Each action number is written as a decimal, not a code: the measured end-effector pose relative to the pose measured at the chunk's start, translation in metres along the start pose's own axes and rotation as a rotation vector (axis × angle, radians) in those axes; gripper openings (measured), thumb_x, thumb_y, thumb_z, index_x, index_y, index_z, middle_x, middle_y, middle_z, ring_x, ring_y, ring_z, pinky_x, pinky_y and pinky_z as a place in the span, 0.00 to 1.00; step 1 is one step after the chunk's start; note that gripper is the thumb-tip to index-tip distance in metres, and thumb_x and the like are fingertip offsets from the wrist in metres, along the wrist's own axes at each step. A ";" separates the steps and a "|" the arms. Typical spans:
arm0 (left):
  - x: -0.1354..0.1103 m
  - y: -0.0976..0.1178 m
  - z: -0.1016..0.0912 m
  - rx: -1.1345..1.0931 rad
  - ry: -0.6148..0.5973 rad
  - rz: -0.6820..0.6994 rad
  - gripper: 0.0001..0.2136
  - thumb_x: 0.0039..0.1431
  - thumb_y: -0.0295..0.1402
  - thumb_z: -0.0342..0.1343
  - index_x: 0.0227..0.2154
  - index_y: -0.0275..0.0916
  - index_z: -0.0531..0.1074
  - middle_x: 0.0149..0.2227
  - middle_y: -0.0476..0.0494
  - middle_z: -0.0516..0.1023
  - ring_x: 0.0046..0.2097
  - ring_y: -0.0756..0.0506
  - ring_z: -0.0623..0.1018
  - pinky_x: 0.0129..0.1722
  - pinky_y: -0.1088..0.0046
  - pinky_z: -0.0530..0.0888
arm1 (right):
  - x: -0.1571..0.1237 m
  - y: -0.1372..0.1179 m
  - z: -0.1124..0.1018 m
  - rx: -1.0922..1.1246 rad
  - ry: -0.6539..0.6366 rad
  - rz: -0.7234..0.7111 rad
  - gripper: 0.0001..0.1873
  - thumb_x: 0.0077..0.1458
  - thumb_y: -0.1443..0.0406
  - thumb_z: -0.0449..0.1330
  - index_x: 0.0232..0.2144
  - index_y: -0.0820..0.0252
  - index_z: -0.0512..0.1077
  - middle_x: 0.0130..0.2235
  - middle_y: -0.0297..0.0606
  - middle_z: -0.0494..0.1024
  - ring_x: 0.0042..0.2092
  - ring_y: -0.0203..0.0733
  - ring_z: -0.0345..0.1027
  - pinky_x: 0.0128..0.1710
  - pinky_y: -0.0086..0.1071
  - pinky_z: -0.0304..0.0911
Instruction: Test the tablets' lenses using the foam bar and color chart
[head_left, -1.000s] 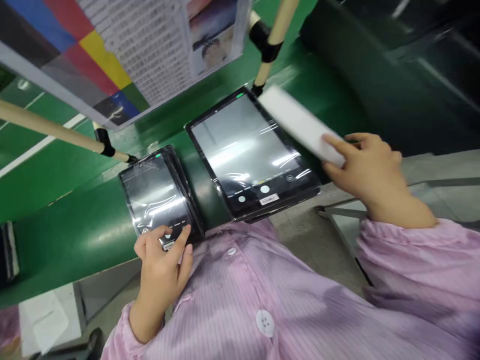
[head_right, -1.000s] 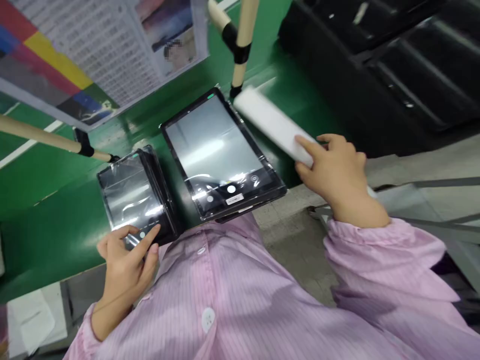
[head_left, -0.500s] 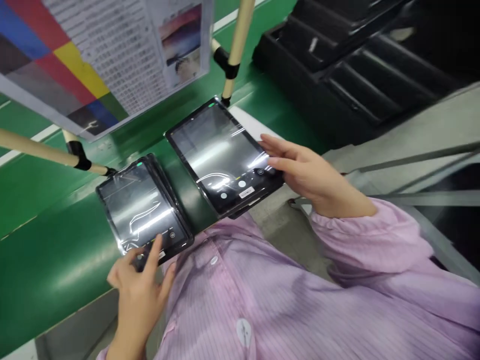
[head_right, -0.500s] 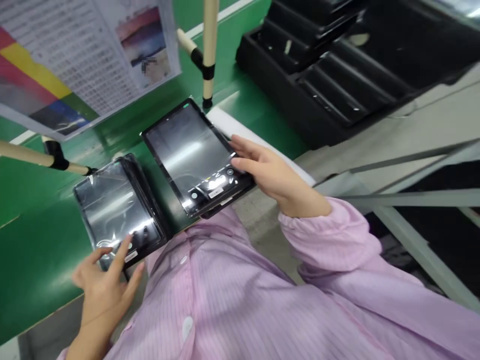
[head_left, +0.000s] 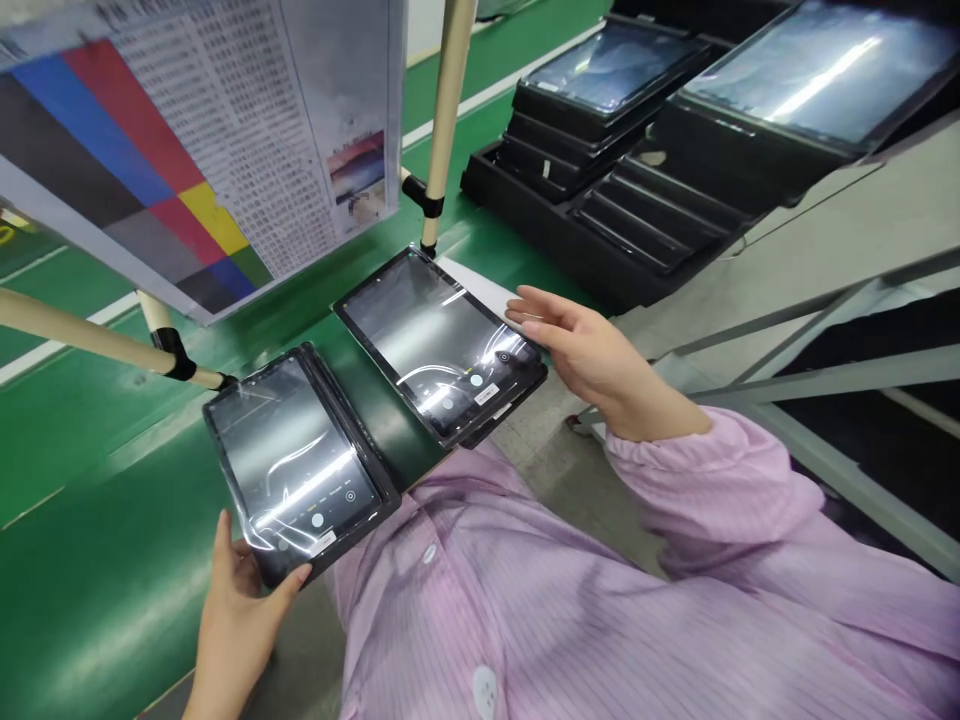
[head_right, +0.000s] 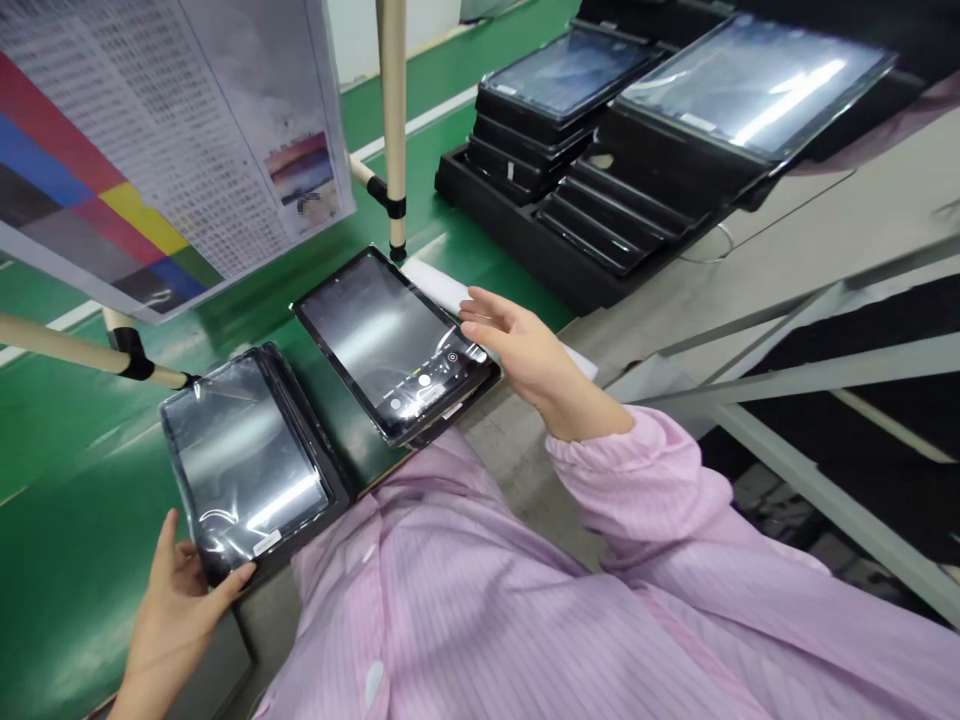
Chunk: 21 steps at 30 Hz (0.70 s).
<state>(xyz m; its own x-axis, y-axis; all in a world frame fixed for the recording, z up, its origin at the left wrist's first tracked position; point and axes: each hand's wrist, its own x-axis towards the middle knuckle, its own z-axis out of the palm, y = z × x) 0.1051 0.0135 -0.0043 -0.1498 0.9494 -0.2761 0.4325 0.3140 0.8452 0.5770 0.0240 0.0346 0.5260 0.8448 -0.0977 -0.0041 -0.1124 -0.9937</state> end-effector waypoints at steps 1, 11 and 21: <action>0.000 0.003 0.000 -0.104 -0.015 -0.077 0.55 0.33 0.45 0.76 0.66 0.44 0.57 0.42 0.45 0.78 0.41 0.41 0.80 0.45 0.61 0.78 | -0.003 -0.002 0.001 -0.040 0.057 -0.069 0.33 0.49 0.57 0.68 0.57 0.56 0.70 0.57 0.44 0.74 0.61 0.52 0.67 0.66 0.53 0.57; 0.017 0.047 0.001 -0.753 0.019 -0.298 0.13 0.48 0.32 0.69 0.38 0.37 0.79 0.37 0.48 0.83 0.33 0.50 0.80 0.31 0.79 0.78 | -0.069 -0.037 0.087 -0.417 -0.254 -0.698 0.15 0.61 0.61 0.59 0.49 0.56 0.75 0.47 0.42 0.77 0.50 0.44 0.72 0.53 0.44 0.69; -0.033 0.071 0.008 -0.924 -0.050 -0.001 0.24 0.47 0.36 0.72 0.49 0.46 0.78 0.46 0.47 0.84 0.41 0.47 0.83 0.41 0.73 0.81 | -0.101 -0.033 0.141 -0.276 -0.701 -0.443 0.44 0.62 0.52 0.57 0.72 0.66 0.48 0.68 0.55 0.56 0.69 0.55 0.54 0.68 0.54 0.55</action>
<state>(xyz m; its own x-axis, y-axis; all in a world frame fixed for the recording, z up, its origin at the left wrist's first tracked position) 0.1480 0.0042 0.0612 -0.1018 0.9552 -0.2779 -0.4514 0.2046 0.8685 0.4042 0.0155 0.0697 -0.2141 0.9577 0.1924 0.3310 0.2564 -0.9081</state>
